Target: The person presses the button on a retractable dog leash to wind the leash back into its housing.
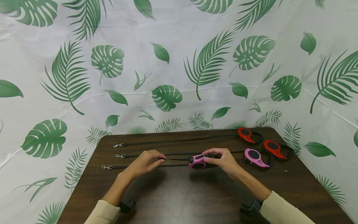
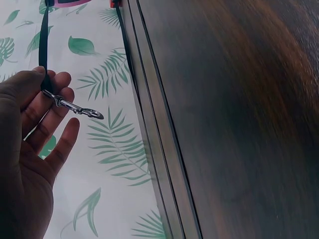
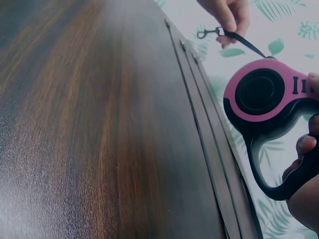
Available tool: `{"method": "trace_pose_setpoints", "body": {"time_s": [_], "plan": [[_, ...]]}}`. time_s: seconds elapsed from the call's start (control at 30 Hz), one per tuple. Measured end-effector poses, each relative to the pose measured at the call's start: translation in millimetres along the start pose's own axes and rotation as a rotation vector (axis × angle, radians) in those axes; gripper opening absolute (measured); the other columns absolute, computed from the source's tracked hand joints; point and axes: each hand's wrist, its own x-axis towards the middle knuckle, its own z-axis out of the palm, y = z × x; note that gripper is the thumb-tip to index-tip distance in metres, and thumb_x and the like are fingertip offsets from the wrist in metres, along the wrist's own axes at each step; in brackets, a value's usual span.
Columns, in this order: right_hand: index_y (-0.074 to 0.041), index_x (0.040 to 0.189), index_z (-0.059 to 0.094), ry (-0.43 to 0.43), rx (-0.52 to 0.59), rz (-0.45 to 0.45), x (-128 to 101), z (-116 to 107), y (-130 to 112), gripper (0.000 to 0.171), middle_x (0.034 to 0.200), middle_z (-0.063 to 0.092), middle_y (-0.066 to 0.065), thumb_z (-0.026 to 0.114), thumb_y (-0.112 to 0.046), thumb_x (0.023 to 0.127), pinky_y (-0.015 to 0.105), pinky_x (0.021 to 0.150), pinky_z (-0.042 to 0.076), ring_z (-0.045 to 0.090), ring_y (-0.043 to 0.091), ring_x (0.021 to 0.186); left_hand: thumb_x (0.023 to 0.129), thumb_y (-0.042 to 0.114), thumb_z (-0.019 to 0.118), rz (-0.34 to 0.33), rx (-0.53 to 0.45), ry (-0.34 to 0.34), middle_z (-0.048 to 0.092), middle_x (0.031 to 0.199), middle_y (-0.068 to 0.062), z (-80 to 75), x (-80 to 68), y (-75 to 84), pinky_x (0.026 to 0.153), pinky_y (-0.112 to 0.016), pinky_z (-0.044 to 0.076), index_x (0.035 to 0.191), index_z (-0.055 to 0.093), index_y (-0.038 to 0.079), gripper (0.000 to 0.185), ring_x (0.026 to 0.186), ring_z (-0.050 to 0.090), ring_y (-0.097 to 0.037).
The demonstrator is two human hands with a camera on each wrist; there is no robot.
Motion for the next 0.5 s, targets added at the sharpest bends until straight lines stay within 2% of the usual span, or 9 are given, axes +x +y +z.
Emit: {"method": "trace_pose_setpoints", "body": {"time_s": [0.23, 0.5], "plan": [[-0.007, 0.122, 0.077, -0.006, 0.008, -0.019, 1, 5, 1, 0.028, 0.117, 0.075, 0.012, 0.080, -0.019, 0.096, 0.032, 0.083, 0.057, 0.060, 0.031, 0.106, 0.095, -0.002, 0.075, 0.028, -0.022, 0.009, 0.078, 0.102, -0.009, 6.6, 2.9, 2.5, 0.079, -0.042, 0.064, 0.108, 0.076, -0.001, 0.013, 0.093, 0.075, -0.021], [-0.007, 0.121, 0.077, -0.005, 0.009, -0.032, 0, 12, -1, 0.028, 0.115, 0.075, 0.011, 0.080, -0.019, 0.096, 0.033, 0.085, 0.054, 0.057, 0.032, 0.109, 0.097, 0.000, 0.074, 0.008, -0.024, -0.013, 0.078, 0.104, -0.008, 10.8, 9.7, 8.6, 0.080, -0.034, 0.063, 0.110, 0.076, -0.001, 0.013, 0.095, 0.075, -0.019]]}}
